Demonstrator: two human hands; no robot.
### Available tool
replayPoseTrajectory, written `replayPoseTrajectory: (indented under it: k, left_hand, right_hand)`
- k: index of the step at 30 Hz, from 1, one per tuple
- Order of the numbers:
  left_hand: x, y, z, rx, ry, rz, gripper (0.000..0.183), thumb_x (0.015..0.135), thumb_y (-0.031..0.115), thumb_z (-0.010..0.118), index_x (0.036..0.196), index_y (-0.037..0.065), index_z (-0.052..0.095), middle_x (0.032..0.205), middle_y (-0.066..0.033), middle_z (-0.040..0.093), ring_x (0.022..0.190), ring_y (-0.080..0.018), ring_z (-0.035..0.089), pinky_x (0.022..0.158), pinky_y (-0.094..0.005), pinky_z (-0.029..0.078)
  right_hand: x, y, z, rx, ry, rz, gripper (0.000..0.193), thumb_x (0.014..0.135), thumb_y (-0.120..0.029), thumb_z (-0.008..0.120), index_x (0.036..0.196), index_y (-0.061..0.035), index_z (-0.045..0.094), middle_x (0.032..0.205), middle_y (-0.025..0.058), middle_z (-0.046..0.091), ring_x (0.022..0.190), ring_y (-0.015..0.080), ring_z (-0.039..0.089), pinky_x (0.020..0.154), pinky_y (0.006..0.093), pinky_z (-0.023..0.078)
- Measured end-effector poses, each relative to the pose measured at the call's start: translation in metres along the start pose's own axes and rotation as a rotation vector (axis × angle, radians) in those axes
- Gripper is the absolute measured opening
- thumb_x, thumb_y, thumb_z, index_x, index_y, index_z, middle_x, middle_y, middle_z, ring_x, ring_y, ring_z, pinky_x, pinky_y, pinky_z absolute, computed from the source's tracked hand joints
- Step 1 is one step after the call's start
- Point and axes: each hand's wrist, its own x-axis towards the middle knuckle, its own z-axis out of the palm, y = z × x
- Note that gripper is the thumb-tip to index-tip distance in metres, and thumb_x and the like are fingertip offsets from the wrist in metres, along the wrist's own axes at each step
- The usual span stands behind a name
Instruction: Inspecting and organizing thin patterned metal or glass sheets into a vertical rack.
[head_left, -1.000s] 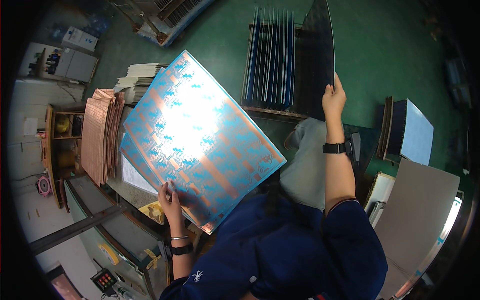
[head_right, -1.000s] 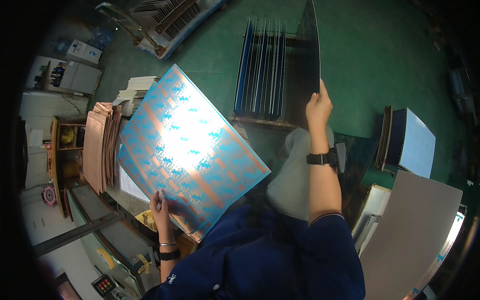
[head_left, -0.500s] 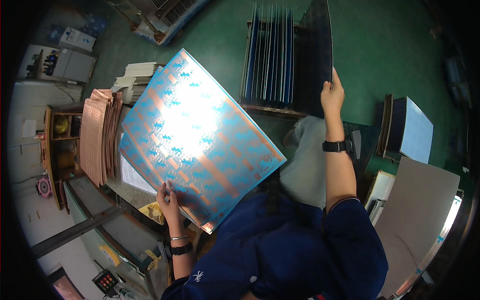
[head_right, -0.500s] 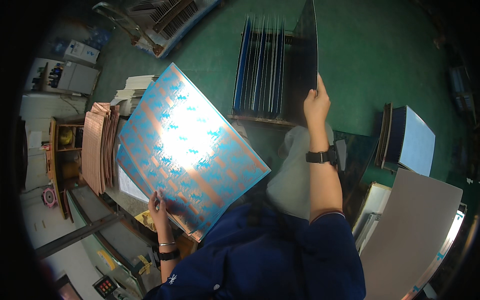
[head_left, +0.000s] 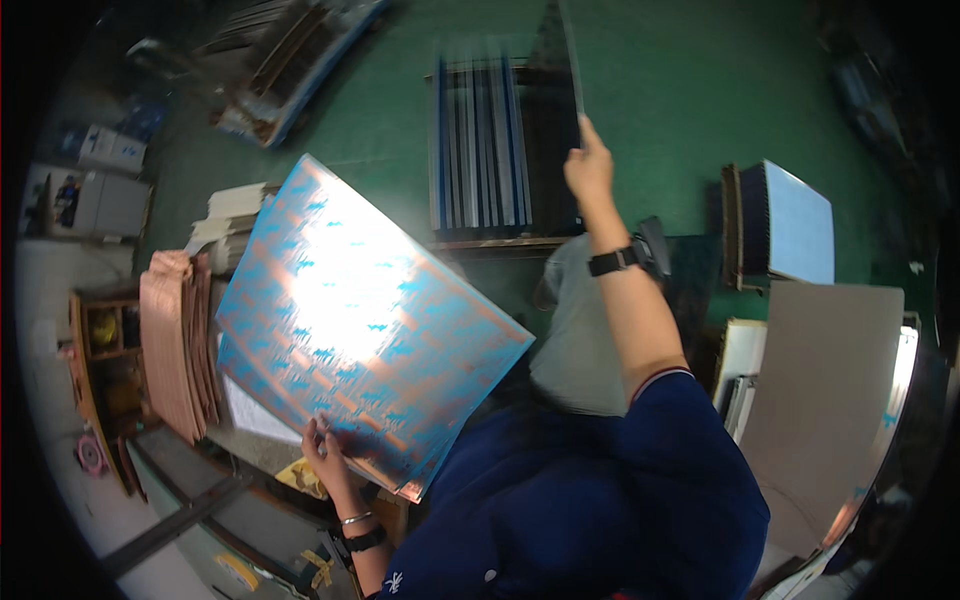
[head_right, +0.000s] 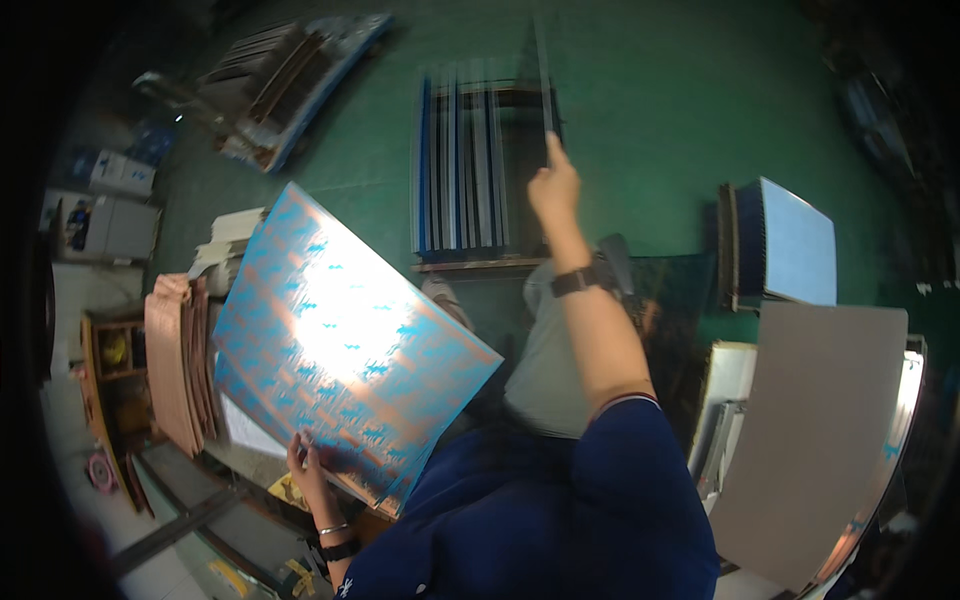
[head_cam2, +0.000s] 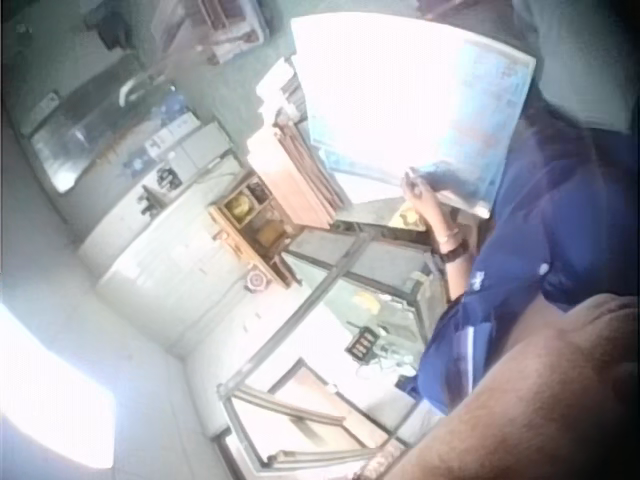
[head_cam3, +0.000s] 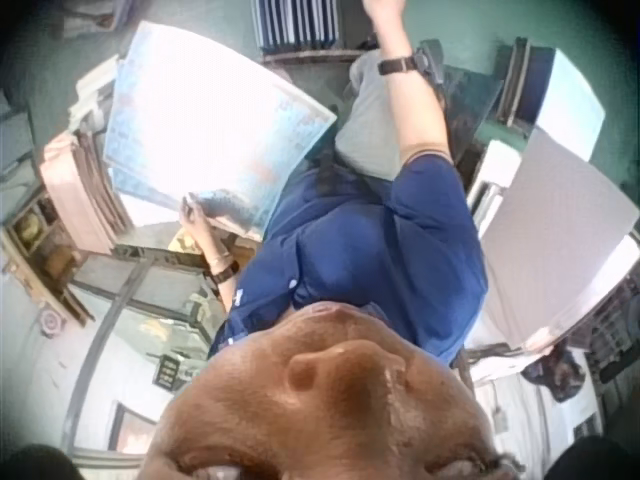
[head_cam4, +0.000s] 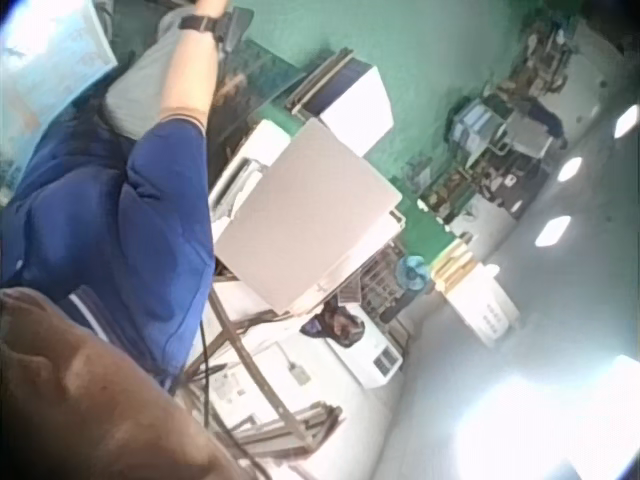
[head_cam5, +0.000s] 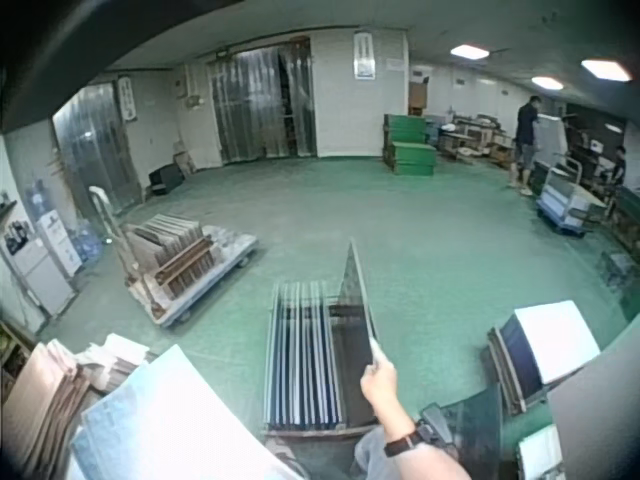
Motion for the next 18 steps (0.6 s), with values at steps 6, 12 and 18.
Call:
replayPoseTrajectory:
  k: [6, 12, 18]
  left_hand:
    - [0.001, 0.011, -0.003, -0.082, -0.020, -0.129, 0.042, 0.086, 0.002, 0.050, 0.127, 0.006, 0.046, 0.126, -0.0075, 0.043, 0.102, -0.0184, 0.046, 0.083, -0.0300, 0.044]
    - [-0.007, 0.034, 0.004, -0.047, -0.025, -0.106, 0.041, 0.087, 0.005, 0.050, 0.128, 0.007, 0.046, 0.126, -0.0075, 0.042, 0.104, -0.0188, 0.043, 0.088, -0.0312, 0.041]
    - [-0.004, 0.006, -0.009, -0.118, 0.055, -0.079, 0.038, 0.088, 0.007, 0.050, 0.126, 0.005, 0.048, 0.117, -0.0053, 0.047, 0.093, -0.0145, 0.046, 0.079, -0.0280, 0.042]
  right_hand:
    - [-0.003, 0.000, 0.026, -0.041, -0.270, 0.240, 0.059, 0.076, 0.003, 0.049, 0.132, -0.0168, 0.045, 0.100, 0.0259, 0.060, 0.090, 0.0413, 0.059, 0.079, 0.0441, 0.048]
    - [-0.054, 0.004, 0.029, -0.056, -0.408, 0.111, 0.052, 0.078, 0.002, 0.048, 0.128, -0.0129, 0.050, 0.093, 0.0243, 0.062, 0.082, 0.0389, 0.061, 0.074, 0.0431, 0.050]
    - [-0.144, -0.036, 0.004, 0.514, -1.086, 0.341, 0.039, 0.094, -0.021, 0.045, 0.130, -0.0065, 0.045, 0.108, 0.0157, 0.061, 0.090, 0.0217, 0.063, 0.073, 0.0303, 0.052]
